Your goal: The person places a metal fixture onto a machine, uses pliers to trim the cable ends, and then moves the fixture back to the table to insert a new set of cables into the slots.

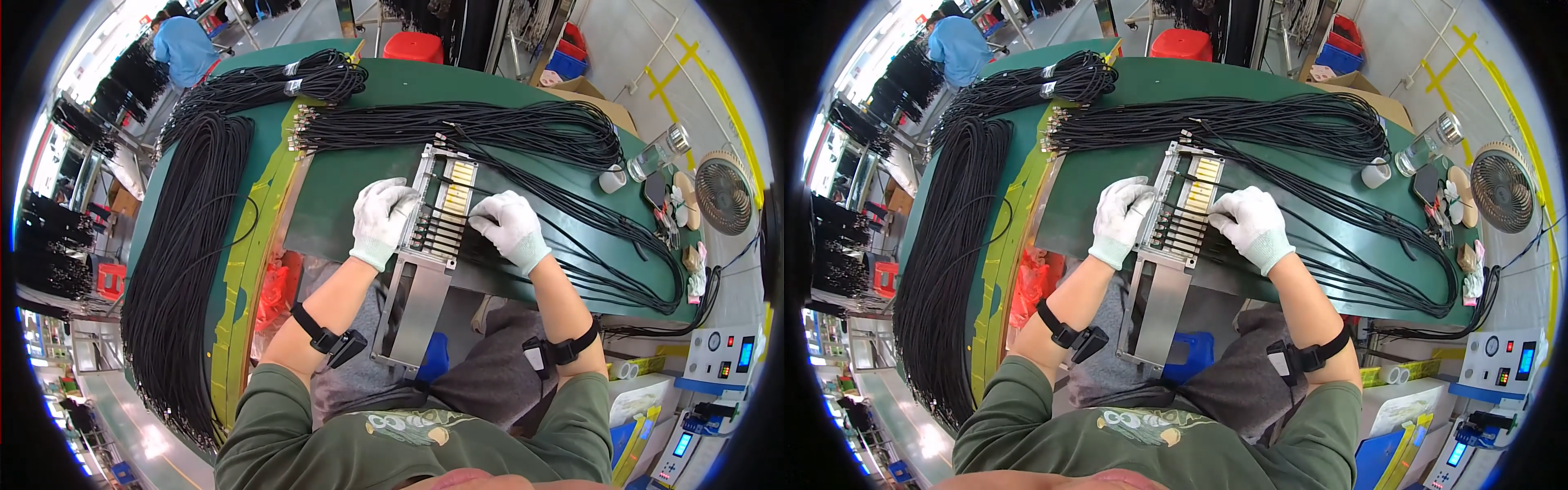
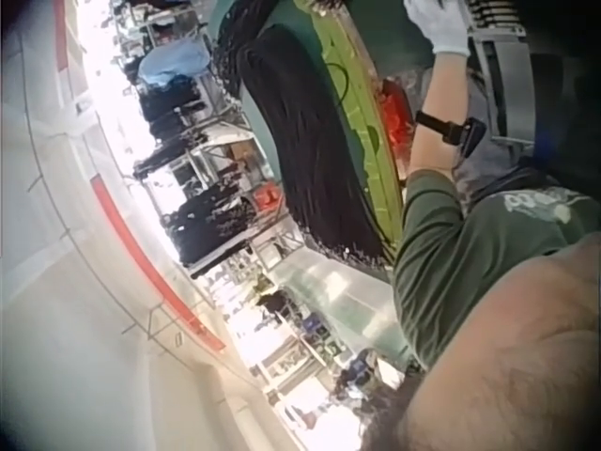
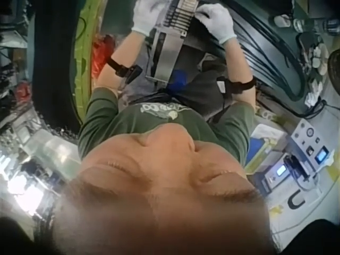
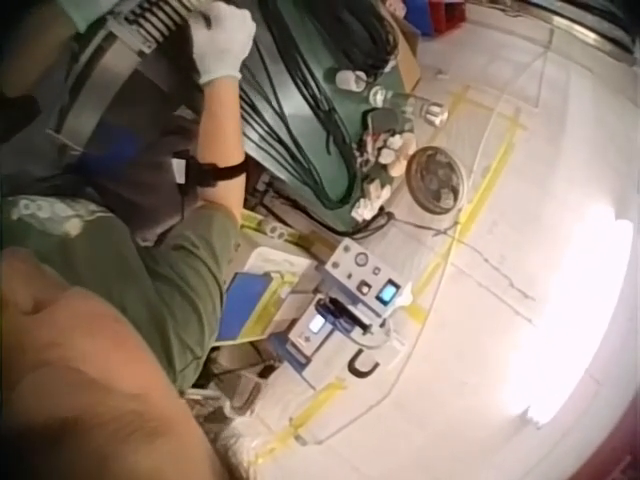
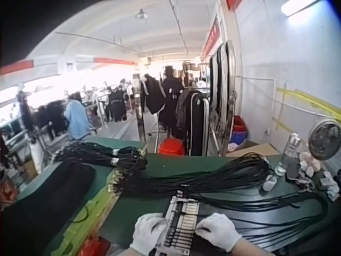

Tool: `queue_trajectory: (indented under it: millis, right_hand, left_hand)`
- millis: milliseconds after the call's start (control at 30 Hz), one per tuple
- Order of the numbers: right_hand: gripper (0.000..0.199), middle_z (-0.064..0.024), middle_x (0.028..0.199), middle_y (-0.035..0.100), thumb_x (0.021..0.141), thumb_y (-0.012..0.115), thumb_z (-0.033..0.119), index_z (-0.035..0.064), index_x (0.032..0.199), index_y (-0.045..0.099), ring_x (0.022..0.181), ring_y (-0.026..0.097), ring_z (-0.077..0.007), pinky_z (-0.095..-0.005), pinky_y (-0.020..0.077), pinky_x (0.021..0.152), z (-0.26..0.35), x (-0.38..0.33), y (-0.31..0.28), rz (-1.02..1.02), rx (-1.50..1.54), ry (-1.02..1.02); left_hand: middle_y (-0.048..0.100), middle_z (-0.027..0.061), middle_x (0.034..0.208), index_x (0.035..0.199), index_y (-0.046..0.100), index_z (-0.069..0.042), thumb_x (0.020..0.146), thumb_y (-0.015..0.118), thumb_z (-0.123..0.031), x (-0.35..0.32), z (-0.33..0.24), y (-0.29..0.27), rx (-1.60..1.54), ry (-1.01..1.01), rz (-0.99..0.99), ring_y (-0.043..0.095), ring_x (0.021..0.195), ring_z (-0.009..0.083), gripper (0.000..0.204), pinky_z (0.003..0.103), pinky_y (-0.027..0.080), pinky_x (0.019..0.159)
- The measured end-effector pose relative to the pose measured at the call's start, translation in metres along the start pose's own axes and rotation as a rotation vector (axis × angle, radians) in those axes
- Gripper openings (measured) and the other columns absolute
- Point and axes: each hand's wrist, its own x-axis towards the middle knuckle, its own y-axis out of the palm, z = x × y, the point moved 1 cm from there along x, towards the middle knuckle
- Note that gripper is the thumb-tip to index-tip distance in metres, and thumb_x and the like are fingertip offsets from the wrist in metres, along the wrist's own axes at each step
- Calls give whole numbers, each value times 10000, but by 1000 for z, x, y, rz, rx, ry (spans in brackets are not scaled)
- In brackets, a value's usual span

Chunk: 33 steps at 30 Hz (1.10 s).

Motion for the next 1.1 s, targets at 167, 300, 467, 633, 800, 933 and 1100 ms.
queue_trajectory:
  millis: [167, 300, 467, 633, 800, 933, 1100]
  right_hand:
    - [103, -37, 790, 644, 800, 702, 243, 143, 810, 679, 860, 584, -265, -394, 443, 765, -6, 1, 0, -80, -308, -96]
    - [100, -35, 780, 635, 799, 701, 245, 148, 813, 680, 865, 580, -264, -395, 439, 775, -7, 2, 0, -82, -362, -89]
    - [98, -38, 773, 628, 798, 697, 246, 151, 817, 679, 856, 579, -267, -396, 442, 765, -4, 2, 3, -117, -367, -117]
    - [108, -38, 792, 632, 796, 700, 254, 152, 826, 682, 865, 582, -267, -401, 450, 765, -4, 2, 9, -130, -362, -110]
    - [124, -39, 830, 640, 795, 708, 273, 156, 835, 693, 901, 585, -274, -409, 463, 786, -20, 9, 9, -234, -290, -67]
    - [129, -49, 842, 644, 789, 717, 260, 141, 836, 699, 913, 584, -286, -411, 470, 804, -31, 16, 3, -356, -420, 15]
    - [126, -64, 827, 641, 774, 730, 221, 113, 834, 700, 915, 578, -302, -408, 467, 814, -27, 7, -8, -126, -327, 26]
  left_hand:
    - [704, 92, 1090, 1002, 741, -85, 880, 653, -223, -2, 9, 1, -7, 4, 80, 619, 1058, 278, 204, 387, 476, 952]
    - [714, 101, 1040, 1005, 738, -76, 879, 651, -218, -2, 11, 3, 16, 5, 70, 641, 1010, 282, 209, 384, 487, 938]
    - [686, 80, 1145, 1009, 744, -142, 854, 672, -237, -3, 11, 9, 19, 25, 115, 600, 1099, 304, 195, 405, 473, 947]
    - [634, 45, 1240, 1030, 750, -221, 831, 690, -294, -10, -12, 14, 149, 257, 157, 523, 1185, 352, 220, 468, 444, 962]
    - [644, 22, 1163, 1073, 750, -244, 814, 699, -343, -11, -29, 10, 365, 299, 336, 496, 1185, 359, 282, 493, 434, 959]
    - [659, 17, 1052, 1089, 750, -241, 795, 718, -331, -16, -28, 6, 279, 311, 358, 546, 1099, 326, 309, 448, 446, 934]
    - [670, 30, 995, 1007, 750, -173, 790, 727, -284, -19, -19, 4, 80, 300, 245, 587, 1011, 314, 244, 432, 449, 920]
